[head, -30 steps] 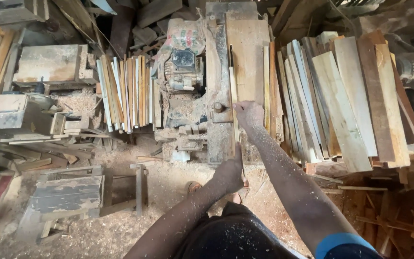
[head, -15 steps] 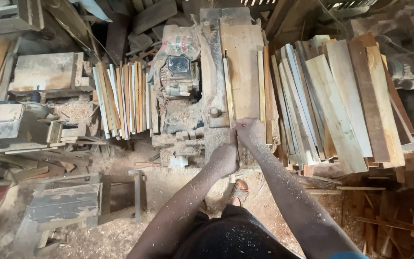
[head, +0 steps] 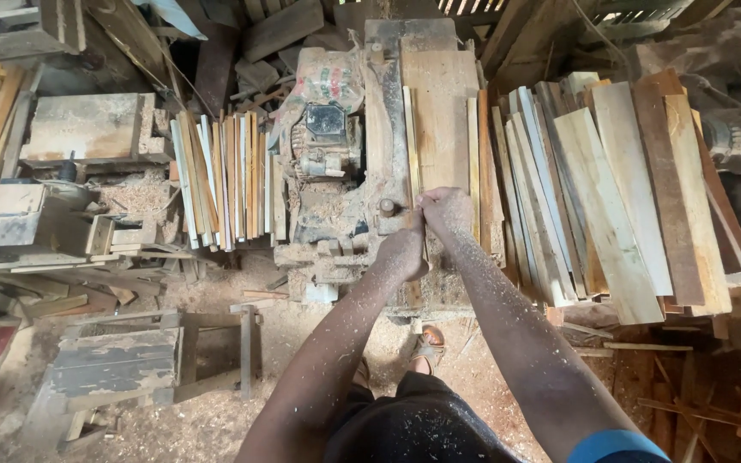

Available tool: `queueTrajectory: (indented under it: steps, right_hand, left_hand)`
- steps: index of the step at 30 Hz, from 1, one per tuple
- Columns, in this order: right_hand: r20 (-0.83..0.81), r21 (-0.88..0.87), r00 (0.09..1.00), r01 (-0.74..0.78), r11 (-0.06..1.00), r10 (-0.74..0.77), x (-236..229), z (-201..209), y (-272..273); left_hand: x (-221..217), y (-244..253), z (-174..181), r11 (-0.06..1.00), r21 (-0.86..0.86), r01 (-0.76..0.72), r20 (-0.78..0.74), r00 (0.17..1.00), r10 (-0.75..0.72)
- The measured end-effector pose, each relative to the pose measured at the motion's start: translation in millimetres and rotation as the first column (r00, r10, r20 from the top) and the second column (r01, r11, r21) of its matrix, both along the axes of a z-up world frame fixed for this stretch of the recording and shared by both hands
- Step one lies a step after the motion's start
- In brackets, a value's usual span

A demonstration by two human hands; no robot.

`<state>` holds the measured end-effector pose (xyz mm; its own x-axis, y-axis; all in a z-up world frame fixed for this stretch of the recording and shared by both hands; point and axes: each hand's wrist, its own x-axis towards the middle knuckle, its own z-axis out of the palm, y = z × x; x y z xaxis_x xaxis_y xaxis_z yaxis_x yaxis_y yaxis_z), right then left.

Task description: Cutting thin wooden strips using a table saw in a workshop environment.

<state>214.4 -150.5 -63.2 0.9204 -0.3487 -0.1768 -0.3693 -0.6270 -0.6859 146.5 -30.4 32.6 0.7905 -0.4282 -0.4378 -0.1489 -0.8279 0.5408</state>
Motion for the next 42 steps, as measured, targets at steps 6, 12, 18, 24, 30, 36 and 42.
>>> queueTrajectory:
  steps: [6, 12, 18, 24, 30, 36, 42]
  right_hand:
    - [0.067, -0.026, 0.998, 0.021, 0.999, -0.019, 16.4, 5.7, 5.2]
    - [0.005, -0.028, 1.0, 0.013, 1.0, -0.013, 21.9, -21.3, -6.6]
    - [-0.031, -0.05, 0.969, -0.248, 0.968, 0.246, -105.2, -14.9, -33.6]
    - [-0.264, 0.537, 0.946, -0.017, 0.844, 0.187, -202.1, 44.0, -23.8]
    - [-0.272, 0.448, 0.92, -0.137, 0.883, 0.281, -196.3, 115.0, -27.7]
    - [-0.216, 0.37, 0.97, -0.028, 0.929, 0.115, -149.7, 132.5, -68.8]
    - [-0.156, 0.573, 0.986, 0.039, 0.819, 0.063, -118.7, 50.6, -96.9]
  left_hand:
    - [30.5, -6.6, -21.3, 0.998, -0.001, -0.057, -0.063, 0.996, 0.057]
    - [32.5, -15.9, -68.5, 0.999, -0.008, -0.039, -0.01, 0.999, 0.039]
    - [-104.5, -4.5, 23.0, 0.992, -0.08, -0.099, -0.032, 0.995, 0.097]
    - [-159.7, 26.1, 13.9, 0.947, -0.118, -0.299, -0.46, 0.861, 0.215]
    - [-162.2, 33.5, 11.1, 0.834, -0.246, -0.493, -0.718, 0.671, 0.185]
    - [-163.0, 28.9, -13.5, 0.606, -0.502, -0.617, -0.73, 0.678, 0.085]
    - [-158.5, 21.3, -17.5, 0.545, -0.517, -0.66, -0.766, 0.641, 0.049]
